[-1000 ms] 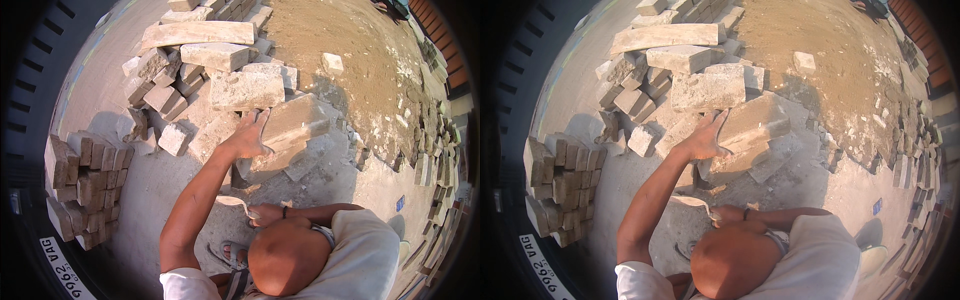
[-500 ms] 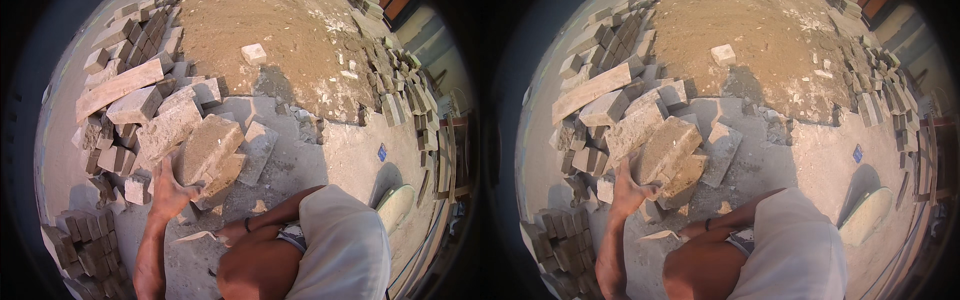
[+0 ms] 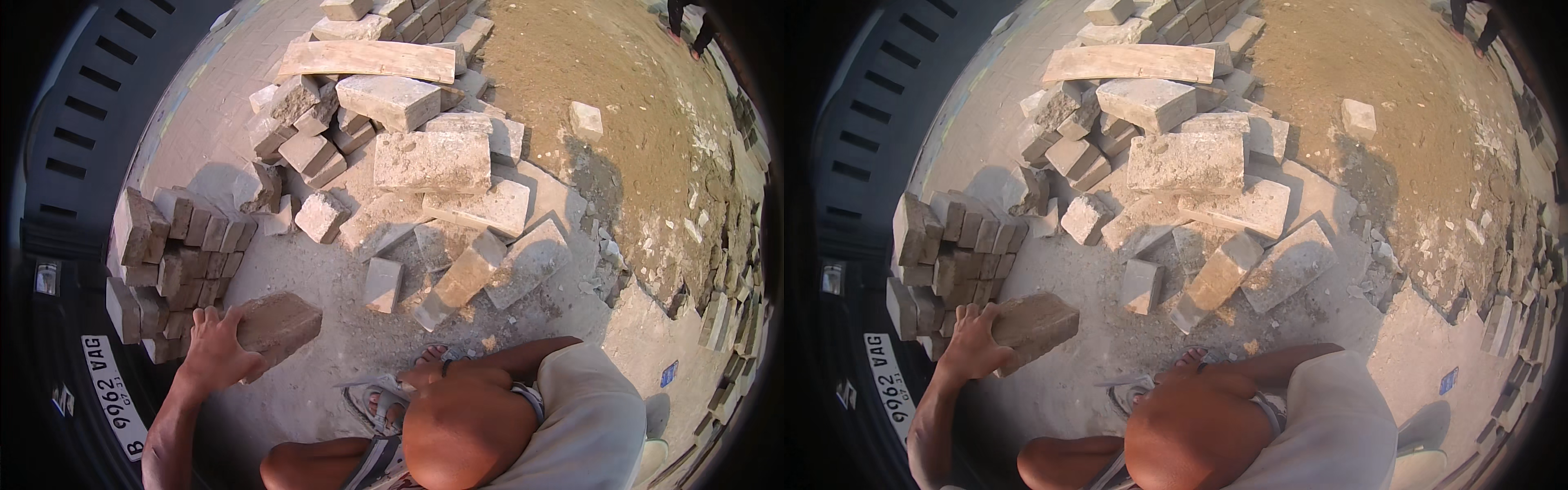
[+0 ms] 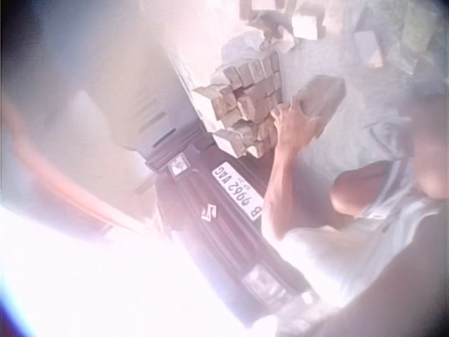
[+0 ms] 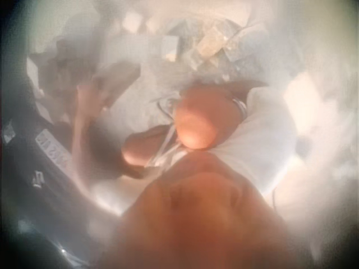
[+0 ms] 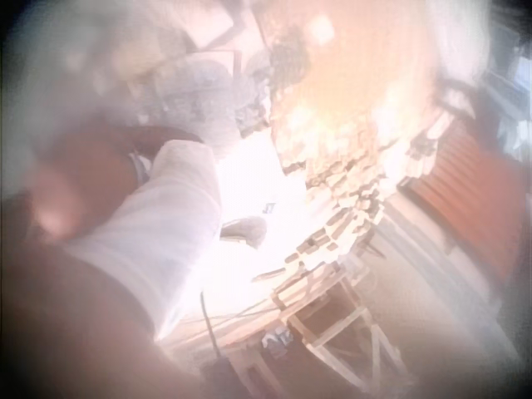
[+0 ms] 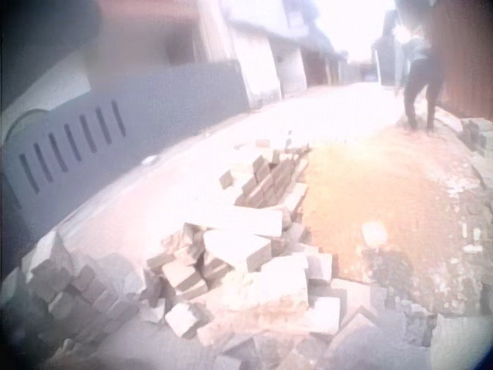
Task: The person uses a chisel to chip away at the edges of rectangular stone blocks. They pick up blocks from a pile, hold them, and repeatedly strike the edges with the chisel before placing them back down.
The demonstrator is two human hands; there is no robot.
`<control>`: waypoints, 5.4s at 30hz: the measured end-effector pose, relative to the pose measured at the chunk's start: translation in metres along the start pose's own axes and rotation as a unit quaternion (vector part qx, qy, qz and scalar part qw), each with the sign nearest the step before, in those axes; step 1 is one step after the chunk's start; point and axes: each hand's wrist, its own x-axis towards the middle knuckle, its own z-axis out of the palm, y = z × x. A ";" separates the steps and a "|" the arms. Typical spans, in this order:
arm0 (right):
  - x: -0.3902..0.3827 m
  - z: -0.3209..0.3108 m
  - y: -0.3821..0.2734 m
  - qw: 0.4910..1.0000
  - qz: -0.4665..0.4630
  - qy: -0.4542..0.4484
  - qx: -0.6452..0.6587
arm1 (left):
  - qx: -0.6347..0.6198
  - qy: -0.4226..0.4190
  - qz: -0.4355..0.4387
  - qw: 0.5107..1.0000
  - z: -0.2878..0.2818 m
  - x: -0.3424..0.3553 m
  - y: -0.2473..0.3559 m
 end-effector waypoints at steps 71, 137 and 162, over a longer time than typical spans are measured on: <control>0.138 -0.040 -0.044 0.945 -0.008 -0.230 0.232 | -0.375 0.368 -0.161 0.835 0.346 -0.046 -0.076; 0.164 -0.141 -0.106 0.962 -0.099 -0.133 0.217 | -0.628 0.325 -0.332 0.625 0.347 -0.074 -0.040; 0.136 -0.139 -0.112 0.917 -0.205 -0.328 0.096 | -0.472 0.267 -0.297 0.786 0.353 -0.094 -0.011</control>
